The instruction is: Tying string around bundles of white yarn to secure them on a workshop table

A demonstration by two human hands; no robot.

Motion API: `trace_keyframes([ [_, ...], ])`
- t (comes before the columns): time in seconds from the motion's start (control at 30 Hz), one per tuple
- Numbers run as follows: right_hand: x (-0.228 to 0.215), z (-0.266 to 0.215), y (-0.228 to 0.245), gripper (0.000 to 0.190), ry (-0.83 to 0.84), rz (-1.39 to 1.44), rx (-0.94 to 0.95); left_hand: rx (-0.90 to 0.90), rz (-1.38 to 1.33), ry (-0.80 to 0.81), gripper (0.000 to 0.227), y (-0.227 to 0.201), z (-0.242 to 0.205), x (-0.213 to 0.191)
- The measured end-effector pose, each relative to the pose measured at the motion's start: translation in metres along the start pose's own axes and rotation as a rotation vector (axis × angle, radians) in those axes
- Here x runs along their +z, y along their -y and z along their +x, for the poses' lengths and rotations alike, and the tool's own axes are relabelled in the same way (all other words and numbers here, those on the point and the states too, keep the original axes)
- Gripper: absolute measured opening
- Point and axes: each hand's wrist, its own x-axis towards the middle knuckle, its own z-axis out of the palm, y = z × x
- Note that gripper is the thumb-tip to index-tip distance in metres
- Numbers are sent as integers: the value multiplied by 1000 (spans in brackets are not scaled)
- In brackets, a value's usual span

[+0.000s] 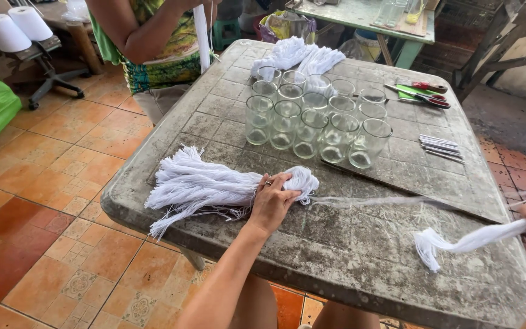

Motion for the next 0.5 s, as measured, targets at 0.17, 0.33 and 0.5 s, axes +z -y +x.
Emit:
trace_keyframes([
  [0.17,160,-36,6,15,223,-1117,82,-211,-423,-88,54,-71,19,-49],
  [0.33,212,-36,-46,17,330,-1145,-23,-273,-1415,291,79,-179,33,-86],
  [0.5,166,-17,-54,20,38,-1257,-26,-318,-1534,476,58,-176,21,-111],
])
